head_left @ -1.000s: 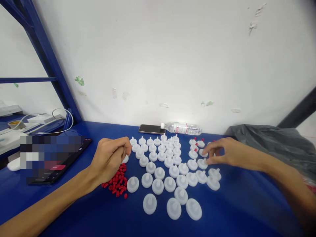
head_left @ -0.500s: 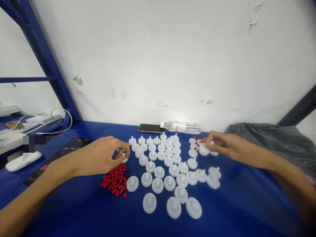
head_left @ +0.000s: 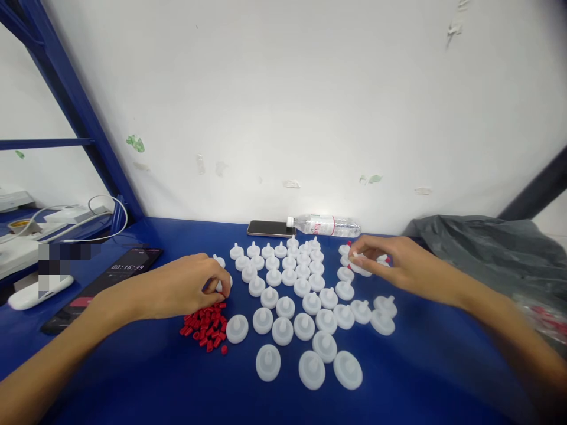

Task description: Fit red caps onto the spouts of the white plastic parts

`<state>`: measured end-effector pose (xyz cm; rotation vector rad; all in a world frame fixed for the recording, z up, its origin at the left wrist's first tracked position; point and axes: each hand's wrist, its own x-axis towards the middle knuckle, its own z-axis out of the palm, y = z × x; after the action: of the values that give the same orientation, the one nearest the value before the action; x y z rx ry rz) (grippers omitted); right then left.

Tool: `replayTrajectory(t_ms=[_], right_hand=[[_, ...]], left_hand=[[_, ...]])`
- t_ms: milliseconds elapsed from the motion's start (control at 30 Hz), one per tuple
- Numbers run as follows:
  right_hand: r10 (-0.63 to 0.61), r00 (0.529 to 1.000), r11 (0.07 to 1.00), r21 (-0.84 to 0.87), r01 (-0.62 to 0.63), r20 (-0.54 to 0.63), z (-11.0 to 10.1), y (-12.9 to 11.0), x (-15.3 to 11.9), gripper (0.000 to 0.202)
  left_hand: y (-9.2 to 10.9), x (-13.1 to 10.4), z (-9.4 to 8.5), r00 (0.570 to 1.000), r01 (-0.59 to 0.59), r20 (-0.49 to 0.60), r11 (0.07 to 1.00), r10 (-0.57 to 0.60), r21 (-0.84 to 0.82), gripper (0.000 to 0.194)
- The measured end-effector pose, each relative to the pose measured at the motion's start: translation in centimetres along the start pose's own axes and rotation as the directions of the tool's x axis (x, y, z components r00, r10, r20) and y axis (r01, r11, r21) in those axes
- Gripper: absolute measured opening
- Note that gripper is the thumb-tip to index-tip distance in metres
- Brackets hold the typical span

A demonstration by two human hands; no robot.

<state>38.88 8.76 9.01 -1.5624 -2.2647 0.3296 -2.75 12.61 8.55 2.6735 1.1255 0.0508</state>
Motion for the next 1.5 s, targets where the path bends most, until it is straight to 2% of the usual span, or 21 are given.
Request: replayTrajectory(t_ms=[133, 200, 333, 433, 533, 633, 733, 867, 1067, 1300, 1400, 1500], right_hand=[[-0.071, 0.989, 0.993, -0.099, 0.059, -0.131, 0.7, -1.4, 0.0, 0.033], [-0.189, 0.963, 0.971, -0.180, 0.155, -0.191, 1.5, -2.3, 0.0, 0.034], [-0.502, 0.836, 0.842, -0.345, 0.414, -0.222, 3.6, -4.5, -0.1, 0.036], [-0.598, 0.760, 0.785, -0.377, 0.491, -0.255, 5.1, -6.2, -0.3, 0.036], [-0.630, 0.712, 0.773, -0.339, 0.537, -0.309, 6.2, -7.4, -0.5, 0.035], [-0.677, 0.649, 0.736, -0.343, 0.584, -0.348, 6.7, -8.1, -0.7, 0.027], [-0.703, 0.599, 0.711, -0.379, 0.592, -0.384, 6.9, -8.6, -0.9, 0.020], [-0.706, 0.583, 0.708, -0.390, 0.589, -0.402, 7.4, -9.1, -1.1, 0.019], [-0.694, 0.599, 0.720, -0.366, 0.590, -0.398, 8.5, -9.4, -1.0, 0.015], [-0.646, 0.629, 0.760, -0.287, 0.583, -0.432, 9.0, -9.5, -1.0, 0.021], [-0.664, 0.627, 0.739, -0.233, 0.632, -0.407, 9.0, -9.3, -0.9, 0.021], [-0.681, 0.617, 0.717, -0.186, 0.672, -0.395, 8.9, -9.2, -0.7, 0.018]], left_hand=[[0.9, 0.0, -0.5, 0.999, -0.005, -0.051, 0.998, 0.002, -0.059, 0.024], [1.7, 0.1, -0.8, 0.996, 0.003, -0.083, 0.989, -0.015, -0.149, 0.024], [3.2, 0.2, -0.6, 0.996, 0.042, -0.059, 0.940, -0.066, -0.338, 0.030], [3.9, 0.4, 0.4, 0.990, -0.029, -0.134, 0.907, -0.031, -0.421, 0.028], [4.3, 0.5, 1.6, 0.958, -0.159, -0.285, 0.887, 0.033, -0.434, 0.018], [4.5, 0.8, 2.7, 0.902, -0.266, -0.425, 0.872, 0.074, -0.412, 0.010], [4.6, 1.3, 3.6, 0.846, -0.354, -0.518, 0.858, 0.125, -0.371, 0.007], [4.8, 1.7, 4.7, 0.767, -0.496, -0.589, 0.818, 0.256, -0.291, 0.007], [5.4, 1.6, 5.4, 0.711, -0.568, -0.624, 0.788, 0.324, -0.238, 0.010], [6.1, 1.5, 5.5, 0.688, -0.535, -0.672, 0.817, 0.273, -0.216, 0.008], [6.2, 1.4, 5.4, 0.691, -0.510, -0.679, 0.832, 0.247, -0.217, 0.005], [6.0, 1.4, 5.6, 0.699, -0.458, -0.680, 0.869, 0.222, -0.187, 0.011]])
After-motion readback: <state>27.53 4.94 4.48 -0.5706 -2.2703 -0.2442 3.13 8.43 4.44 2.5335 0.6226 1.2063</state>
